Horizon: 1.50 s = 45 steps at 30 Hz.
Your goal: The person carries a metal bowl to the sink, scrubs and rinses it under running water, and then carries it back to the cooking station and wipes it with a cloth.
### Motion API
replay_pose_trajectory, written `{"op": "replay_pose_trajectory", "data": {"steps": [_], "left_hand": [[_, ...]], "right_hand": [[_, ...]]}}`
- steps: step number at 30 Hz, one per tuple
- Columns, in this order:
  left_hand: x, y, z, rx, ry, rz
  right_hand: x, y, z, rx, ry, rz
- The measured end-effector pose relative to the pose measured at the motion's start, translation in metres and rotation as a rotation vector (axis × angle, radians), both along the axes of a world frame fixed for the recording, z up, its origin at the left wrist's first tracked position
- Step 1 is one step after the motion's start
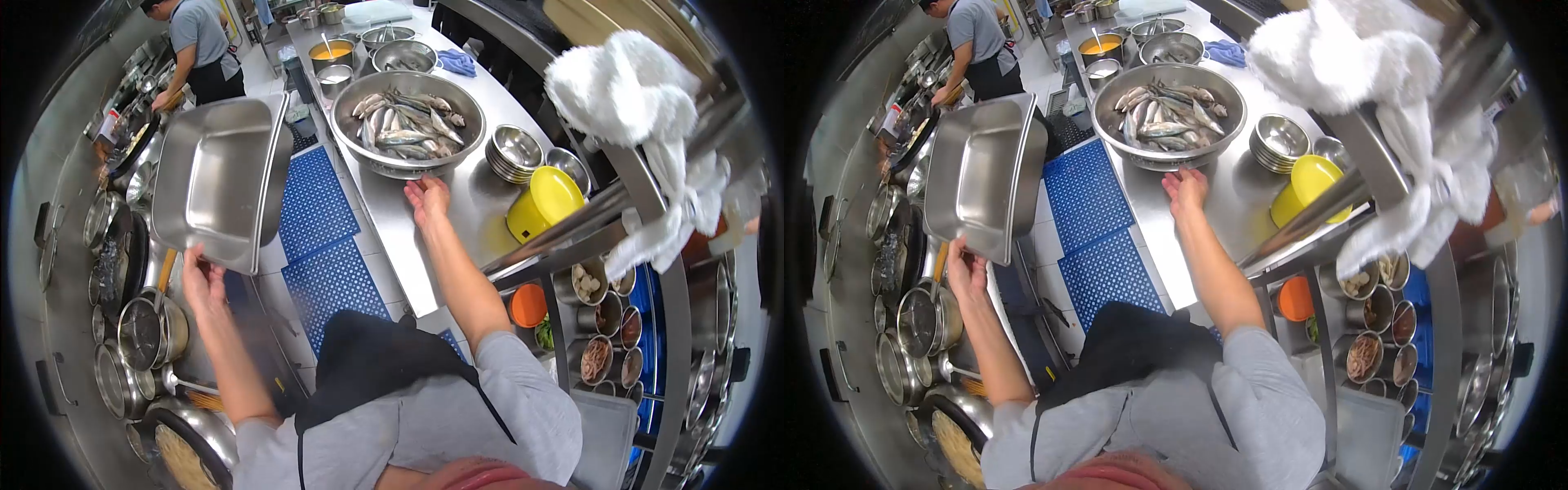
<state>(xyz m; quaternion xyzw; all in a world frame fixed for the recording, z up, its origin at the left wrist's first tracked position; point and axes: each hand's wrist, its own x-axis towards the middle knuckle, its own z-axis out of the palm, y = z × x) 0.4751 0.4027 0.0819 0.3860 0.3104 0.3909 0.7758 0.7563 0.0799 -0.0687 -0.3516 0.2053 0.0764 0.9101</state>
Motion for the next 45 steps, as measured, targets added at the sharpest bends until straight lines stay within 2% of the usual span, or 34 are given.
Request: {"op": "replay_pose_trajectory", "data": {"steps": [7, 10, 12, 13, 17, 20, 23, 26, 27, 30, 34, 36, 41, 45], "left_hand": [[0.131, 0.04, 0.037, 0.117, 0.017, -0.187], [0.213, 0.056, 0.049, 0.109, -0.004, -0.218], [0.266, 0.072, 0.046, 0.158, -0.064, -0.355], [0.295, 0.069, 0.058, 0.164, -0.05, -0.393], [0.423, 0.083, 0.048, 0.243, -0.045, -0.574], [0.497, 0.061, 0.044, 0.239, -0.026, -0.724], [0.593, 0.047, 0.032, 0.247, -0.065, -0.917], [0.652, -0.01, 0.048, 0.207, -0.08, -1.01], [0.693, -0.02, 0.027, 0.204, -0.028, -1.097], [0.724, -0.076, 0.001, 0.083, 0.049, -1.243], [0.748, -0.12, -0.008, 0.224, 0.123, -1.342], [0.783, -0.137, -0.052, 0.307, 0.128, -1.336], [0.779, -0.152, -0.066, 0.379, 0.178, -1.292], [0.784, -0.155, -0.085, 0.551, 0.25, -1.268]], "right_hand": [[0.023, 0.007, -0.018, -0.113, -0.017, -0.075], [0.011, -0.006, -0.003, -0.157, -0.081, -0.015], [-0.009, -0.012, 0.002, -0.193, -0.11, -0.027], [-0.014, -0.013, 0.01, -0.188, -0.059, -0.052], [-0.02, -0.026, 0.013, -0.152, 0.01, -0.166], [-0.03, -0.033, -0.006, -0.228, 0.046, -0.306], [-0.032, -0.03, 0.006, -0.331, 0.102, -0.413], [-0.024, -0.018, 0.023, -0.375, 0.136, -0.523], [-0.025, -0.012, 0.026, -0.38, 0.135, -0.545], [-0.037, -0.012, 0.016, -0.425, 0.183, -0.56], [-0.031, -0.008, 0.009, -0.354, 0.171, -0.691], [-0.032, -0.007, 0.008, -0.349, 0.17, -0.691], [-0.032, 0.002, 0.017, -0.347, 0.168, -0.697], [-0.04, -0.004, 0.0, -0.333, 0.187, -0.711]]}}
